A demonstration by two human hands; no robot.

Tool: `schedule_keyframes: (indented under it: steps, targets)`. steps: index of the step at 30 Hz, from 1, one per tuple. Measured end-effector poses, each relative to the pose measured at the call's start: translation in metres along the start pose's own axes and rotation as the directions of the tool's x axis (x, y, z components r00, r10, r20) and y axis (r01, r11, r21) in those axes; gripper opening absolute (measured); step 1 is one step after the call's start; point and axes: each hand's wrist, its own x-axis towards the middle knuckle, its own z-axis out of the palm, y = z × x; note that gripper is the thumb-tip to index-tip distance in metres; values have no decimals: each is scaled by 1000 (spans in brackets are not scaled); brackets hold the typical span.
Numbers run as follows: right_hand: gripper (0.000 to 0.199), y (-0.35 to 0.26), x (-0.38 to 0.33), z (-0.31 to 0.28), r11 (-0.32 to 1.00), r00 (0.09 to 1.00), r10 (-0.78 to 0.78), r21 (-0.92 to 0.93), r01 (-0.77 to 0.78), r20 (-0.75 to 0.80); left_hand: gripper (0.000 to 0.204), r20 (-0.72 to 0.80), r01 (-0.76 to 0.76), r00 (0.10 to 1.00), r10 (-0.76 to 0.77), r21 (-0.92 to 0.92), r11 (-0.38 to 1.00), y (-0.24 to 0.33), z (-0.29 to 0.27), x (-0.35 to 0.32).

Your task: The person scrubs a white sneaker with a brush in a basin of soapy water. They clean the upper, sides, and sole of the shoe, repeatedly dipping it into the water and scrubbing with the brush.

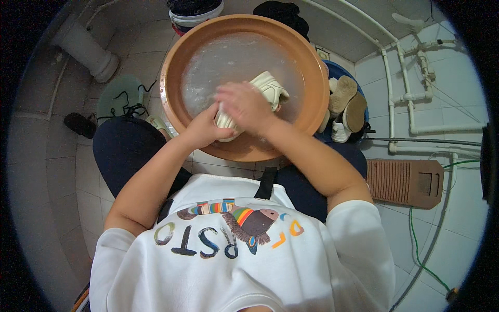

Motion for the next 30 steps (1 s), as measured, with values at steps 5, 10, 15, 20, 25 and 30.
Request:
schedule_keyframes:
  steps: [5, 10, 15, 20, 25, 30]
  targets:
    - [33, 120, -30, 31, 789, 801, 596, 150, -596, 52, 86, 7, 79, 997, -79, 82, 994, 15, -2, -1]
    - [33, 92, -8, 22, 639, 647, 755, 103, -762, 108, 84, -17, 26, 1000, -24, 96, 995, 1, -4, 1]
    - [29, -17, 3, 10, 982, 987, 142, 112, -149, 68, 80, 24, -106, 994, 104, 130, 986, -5, -6, 6]
    - [30, 30, 15, 10, 941, 897, 299, 55, -333, 326, 77, -3, 164, 986, -164, 0, 986, 0, -7, 0]
    - [31, 129, -27, 24, 439, 516, 835, 334, -834, 192, 77, -64, 59, 996, -57, 25, 998, 13, 0, 2]
    - [23, 71, -12, 17, 731, 734, 677, 151, -665, -47, 76, -102, 116, 988, -113, 28, 993, 14, 0, 0]
